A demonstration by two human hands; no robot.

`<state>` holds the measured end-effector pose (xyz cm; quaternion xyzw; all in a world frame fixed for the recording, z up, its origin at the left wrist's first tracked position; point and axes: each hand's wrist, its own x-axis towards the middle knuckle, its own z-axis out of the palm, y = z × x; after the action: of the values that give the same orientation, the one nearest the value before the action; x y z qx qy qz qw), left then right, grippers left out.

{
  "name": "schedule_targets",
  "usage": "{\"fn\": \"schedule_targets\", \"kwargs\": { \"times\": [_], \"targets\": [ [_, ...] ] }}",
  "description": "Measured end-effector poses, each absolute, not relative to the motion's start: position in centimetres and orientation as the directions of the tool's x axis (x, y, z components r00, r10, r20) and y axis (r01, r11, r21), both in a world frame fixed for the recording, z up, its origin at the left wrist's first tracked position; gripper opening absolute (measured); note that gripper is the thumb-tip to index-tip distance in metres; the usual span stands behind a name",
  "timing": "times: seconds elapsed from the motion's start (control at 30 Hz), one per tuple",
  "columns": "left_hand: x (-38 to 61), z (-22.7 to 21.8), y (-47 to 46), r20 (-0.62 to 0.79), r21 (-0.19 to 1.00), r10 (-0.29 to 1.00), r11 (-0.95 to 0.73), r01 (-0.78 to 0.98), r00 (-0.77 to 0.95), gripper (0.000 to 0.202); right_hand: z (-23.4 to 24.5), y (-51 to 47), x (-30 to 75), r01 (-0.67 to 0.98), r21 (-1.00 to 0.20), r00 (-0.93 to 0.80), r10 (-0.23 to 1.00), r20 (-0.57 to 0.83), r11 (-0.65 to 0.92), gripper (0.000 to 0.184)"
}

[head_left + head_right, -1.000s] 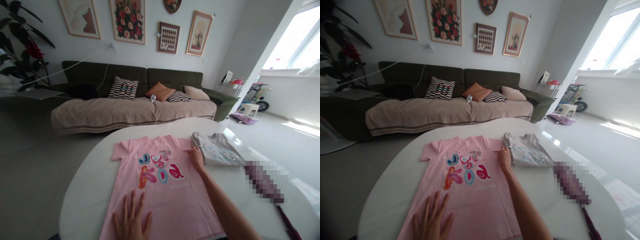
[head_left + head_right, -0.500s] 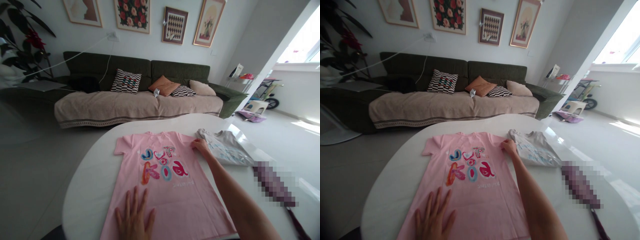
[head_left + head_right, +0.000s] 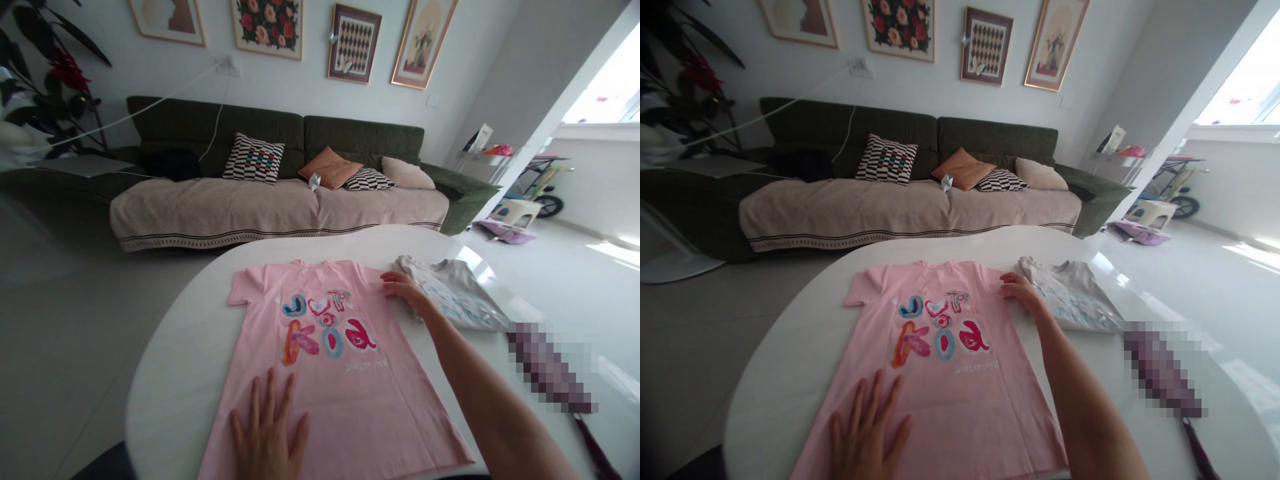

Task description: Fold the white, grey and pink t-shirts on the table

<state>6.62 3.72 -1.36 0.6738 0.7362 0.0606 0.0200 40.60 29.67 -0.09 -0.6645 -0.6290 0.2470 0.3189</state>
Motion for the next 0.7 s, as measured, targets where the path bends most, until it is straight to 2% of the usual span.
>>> {"fn": "schedule_targets", "kwargs": {
  "times": [0.1,0.23,0.47,0.57,0.7],
  "targets": [
    [6.6,-1.2,3.7,0.051,0.119,0.994,0.091,0.989,-0.098,0.046,0.1,29.6,40.3,0.771,-0.637,0.028,0.999,0.026,-0.005,0.03],
    [6.6,-1.4,3.7,0.054,0.115,0.994,0.088,0.989,-0.095,0.047,0.2,29.5,40.1,0.895,-0.447,0.037,0.999,0.037,-0.016,0.032],
    [6.7,-1.3,3.7,0.034,0.124,0.994,0.103,0.987,-0.108,0.047,1.1,28.5,37.6,0.988,-0.143,0.067,0.997,0.049,-0.06,0.031],
    [6.8,-0.9,3.8,0.009,0.129,0.993,0.115,0.985,-0.117,0.048,0.6,29.0,34.5,0.997,-0.079,-0.013,0.999,0.041,0.016,0.033],
    [6.9,-0.8,4.0,-0.011,0.107,0.993,0.115,0.987,-0.115,0.047,-1.3,30.0,30.9,0.986,-0.071,-0.15,0.989,0.004,0.15,0.036]
  ]
}}
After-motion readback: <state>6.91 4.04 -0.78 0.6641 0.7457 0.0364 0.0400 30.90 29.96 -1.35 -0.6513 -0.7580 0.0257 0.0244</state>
